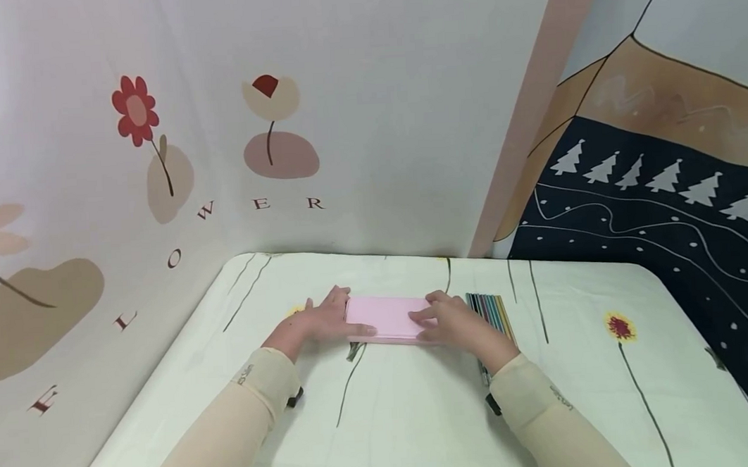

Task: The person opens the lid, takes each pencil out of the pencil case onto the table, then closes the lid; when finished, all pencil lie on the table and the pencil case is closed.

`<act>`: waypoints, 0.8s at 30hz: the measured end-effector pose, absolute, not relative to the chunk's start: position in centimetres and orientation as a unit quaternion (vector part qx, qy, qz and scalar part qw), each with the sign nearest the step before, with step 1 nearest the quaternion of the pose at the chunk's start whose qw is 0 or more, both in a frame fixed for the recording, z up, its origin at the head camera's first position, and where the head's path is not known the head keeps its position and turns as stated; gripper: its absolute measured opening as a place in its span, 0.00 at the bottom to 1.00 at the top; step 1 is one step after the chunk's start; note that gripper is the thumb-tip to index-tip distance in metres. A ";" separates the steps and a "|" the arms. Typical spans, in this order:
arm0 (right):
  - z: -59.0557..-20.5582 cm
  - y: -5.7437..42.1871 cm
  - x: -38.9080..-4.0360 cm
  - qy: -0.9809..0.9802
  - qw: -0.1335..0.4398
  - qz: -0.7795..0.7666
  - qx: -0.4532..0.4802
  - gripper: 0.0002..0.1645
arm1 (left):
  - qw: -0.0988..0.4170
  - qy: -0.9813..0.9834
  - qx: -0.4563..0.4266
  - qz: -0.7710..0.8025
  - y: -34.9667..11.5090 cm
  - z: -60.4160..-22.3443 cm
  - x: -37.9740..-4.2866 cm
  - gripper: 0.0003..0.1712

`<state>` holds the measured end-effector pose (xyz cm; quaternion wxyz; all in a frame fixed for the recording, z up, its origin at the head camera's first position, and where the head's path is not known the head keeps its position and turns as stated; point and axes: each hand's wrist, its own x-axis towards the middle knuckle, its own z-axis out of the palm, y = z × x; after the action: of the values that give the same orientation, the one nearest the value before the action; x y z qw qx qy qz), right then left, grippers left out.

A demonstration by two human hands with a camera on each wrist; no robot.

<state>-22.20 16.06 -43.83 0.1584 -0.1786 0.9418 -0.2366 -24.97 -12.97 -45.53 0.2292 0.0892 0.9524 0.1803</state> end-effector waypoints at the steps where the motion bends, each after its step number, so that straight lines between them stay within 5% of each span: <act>1: -43.9 16.0 -22.2 0.942 0.158 -0.239 -0.177 0.29 | 0.229 0.952 0.089 0.181 -13.0 -45.5 -25.0 0.76; 19: -43.6 16.3 -21.7 0.953 0.141 -0.169 -0.210 0.25 | 0.203 0.965 0.079 0.144 -11.8 -45.0 -24.0 0.67; 24: -43.2 16.0 -21.3 0.964 0.063 -0.136 -0.218 0.30 | 0.157 0.975 0.110 0.116 -11.4 -44.1 -23.9 0.55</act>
<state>-21.33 16.04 -43.17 0.0631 -0.2177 0.9644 -0.1364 -23.89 -11.40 -44.10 0.1568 0.1102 0.9746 0.1161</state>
